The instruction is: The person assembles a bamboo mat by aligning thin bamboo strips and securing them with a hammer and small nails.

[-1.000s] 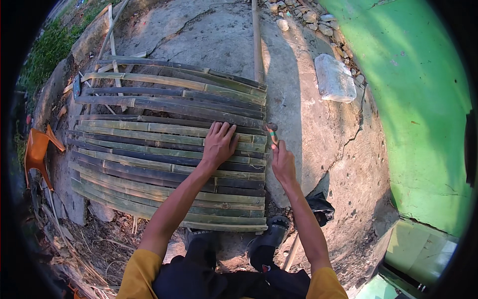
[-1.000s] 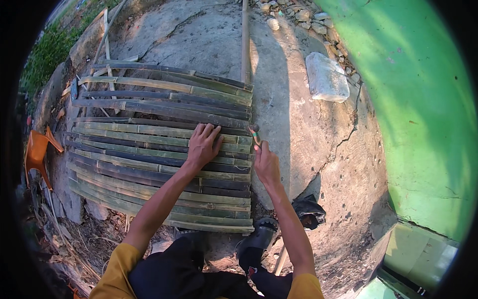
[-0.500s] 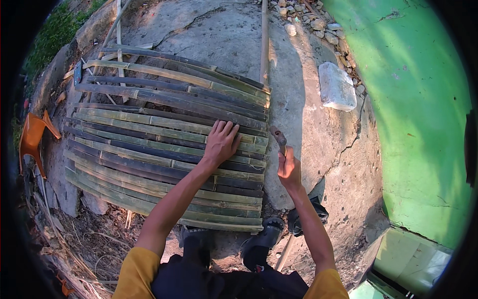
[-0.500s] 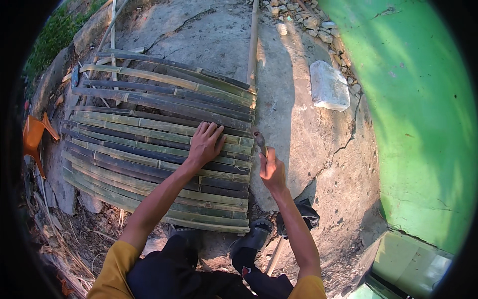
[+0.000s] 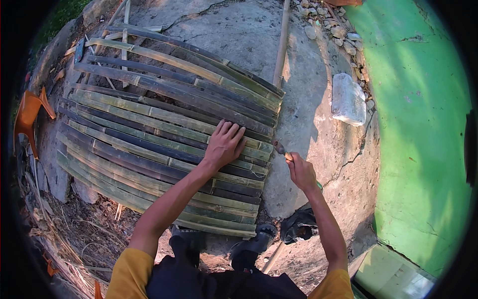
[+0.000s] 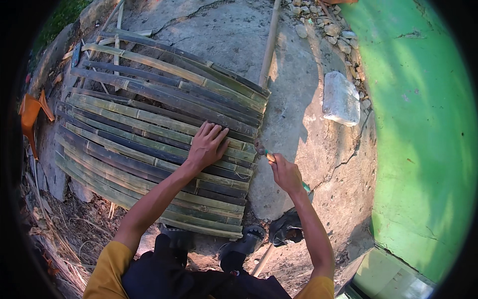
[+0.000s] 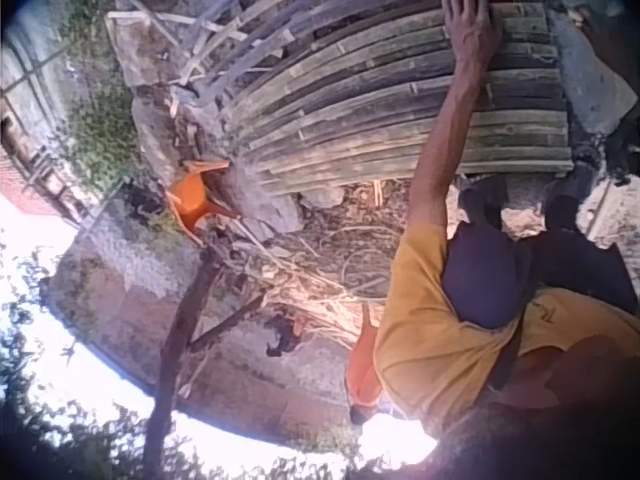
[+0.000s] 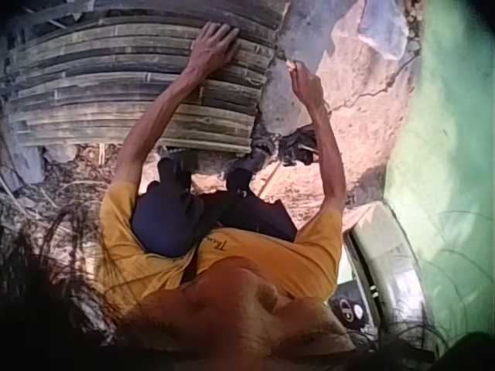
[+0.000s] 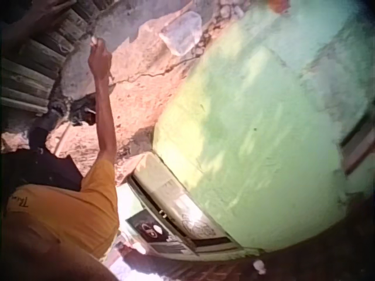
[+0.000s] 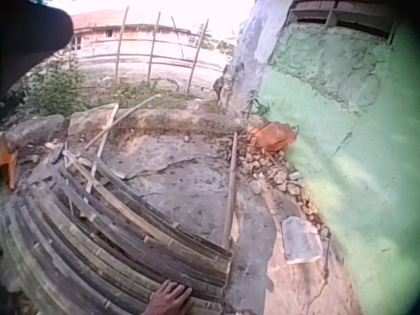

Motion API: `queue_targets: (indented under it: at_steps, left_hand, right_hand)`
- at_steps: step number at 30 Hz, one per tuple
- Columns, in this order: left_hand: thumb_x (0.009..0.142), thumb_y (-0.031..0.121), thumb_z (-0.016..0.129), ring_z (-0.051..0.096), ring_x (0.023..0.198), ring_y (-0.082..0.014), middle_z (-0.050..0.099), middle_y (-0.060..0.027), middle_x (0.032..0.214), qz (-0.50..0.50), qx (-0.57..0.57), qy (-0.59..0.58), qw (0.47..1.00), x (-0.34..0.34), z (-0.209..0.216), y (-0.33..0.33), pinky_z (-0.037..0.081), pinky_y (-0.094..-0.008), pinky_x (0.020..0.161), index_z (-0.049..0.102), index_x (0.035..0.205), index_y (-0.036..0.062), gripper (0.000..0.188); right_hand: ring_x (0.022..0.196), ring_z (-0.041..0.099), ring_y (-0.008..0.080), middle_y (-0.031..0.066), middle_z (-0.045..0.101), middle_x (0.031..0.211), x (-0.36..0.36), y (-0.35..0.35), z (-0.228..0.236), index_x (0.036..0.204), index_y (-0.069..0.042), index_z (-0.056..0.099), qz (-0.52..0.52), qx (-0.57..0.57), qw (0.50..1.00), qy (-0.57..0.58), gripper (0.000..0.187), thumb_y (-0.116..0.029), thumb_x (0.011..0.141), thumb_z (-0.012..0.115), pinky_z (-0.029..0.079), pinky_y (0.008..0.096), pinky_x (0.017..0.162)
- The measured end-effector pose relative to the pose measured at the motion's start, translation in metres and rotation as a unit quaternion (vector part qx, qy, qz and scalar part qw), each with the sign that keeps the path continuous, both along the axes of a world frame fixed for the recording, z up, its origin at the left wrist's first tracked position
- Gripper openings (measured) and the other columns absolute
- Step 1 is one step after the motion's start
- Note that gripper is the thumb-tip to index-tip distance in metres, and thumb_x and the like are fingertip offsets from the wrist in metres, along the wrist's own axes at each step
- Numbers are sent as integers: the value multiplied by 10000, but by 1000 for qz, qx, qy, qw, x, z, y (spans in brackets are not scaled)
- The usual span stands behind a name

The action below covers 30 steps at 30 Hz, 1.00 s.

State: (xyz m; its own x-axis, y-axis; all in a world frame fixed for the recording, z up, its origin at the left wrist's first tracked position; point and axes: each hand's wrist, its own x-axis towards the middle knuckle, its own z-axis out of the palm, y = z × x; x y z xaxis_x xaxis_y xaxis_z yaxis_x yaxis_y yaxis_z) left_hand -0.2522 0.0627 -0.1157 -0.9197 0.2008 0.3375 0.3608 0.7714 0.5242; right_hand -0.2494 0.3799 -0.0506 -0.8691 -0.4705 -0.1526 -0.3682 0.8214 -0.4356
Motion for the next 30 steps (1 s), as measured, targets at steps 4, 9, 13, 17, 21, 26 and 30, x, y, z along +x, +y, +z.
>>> queue_targets:
  at_steps: [4,9,13,17,21,26,30]
  left_hand:
    - [907,226,719,587,1088,-321,620,-115,1115,3,-11,-3,1000,2,1,0,454,-512,1088,696,1186,25,345]
    - [912,235,714,585,1133,-329,625,-121,1150,7,-21,-13,1000,4,-6,0,436,-518,1118,698,1212,39,359]
    - [919,237,707,583,1148,-330,625,-123,1161,2,-11,-27,1000,-1,-3,2,432,-521,1125,699,1218,39,359]
    - [926,232,697,578,1152,-332,620,-127,1164,3,-14,-27,1000,2,-5,0,431,-522,1126,696,1215,32,352]
    - [931,228,691,579,1141,-328,619,-131,1151,-4,-20,-40,999,2,-5,-2,428,-520,1129,697,1201,27,337]
    - [936,233,684,574,1113,-317,604,-120,1100,6,-12,-23,1000,0,-9,-1,420,-518,1136,680,1221,15,359]
    - [936,227,682,570,1106,-307,596,-116,1090,5,-8,-27,1000,5,-11,-4,418,-516,1136,679,1210,8,351]
  right_hand:
    - [683,674,442,209,691,843,9,10,-12,1173,-49,524,-1,-78,997,-6,214,-166,1011,602,523,521,577]
    - [628,681,373,152,639,740,-5,-5,-23,1119,12,528,23,34,999,-26,174,-126,1018,561,528,434,574]
    - [670,678,430,189,684,787,2,8,-22,1113,-56,521,14,-90,996,7,208,-59,942,639,528,502,569]
    - [647,665,424,188,663,742,-8,-4,-29,1101,-40,536,29,18,999,-11,160,-87,972,617,508,491,559]
    - [656,663,437,210,655,745,5,5,-18,1068,-44,504,-35,-75,997,6,128,-133,1022,585,475,522,549]
    - [640,631,488,222,625,716,-9,-13,-33,1041,-1,533,-38,-19,998,-55,156,-154,1041,561,457,508,526]
    - [586,648,409,198,620,700,0,-5,-15,1043,13,553,-52,-101,993,38,105,-88,1017,555,459,457,508]
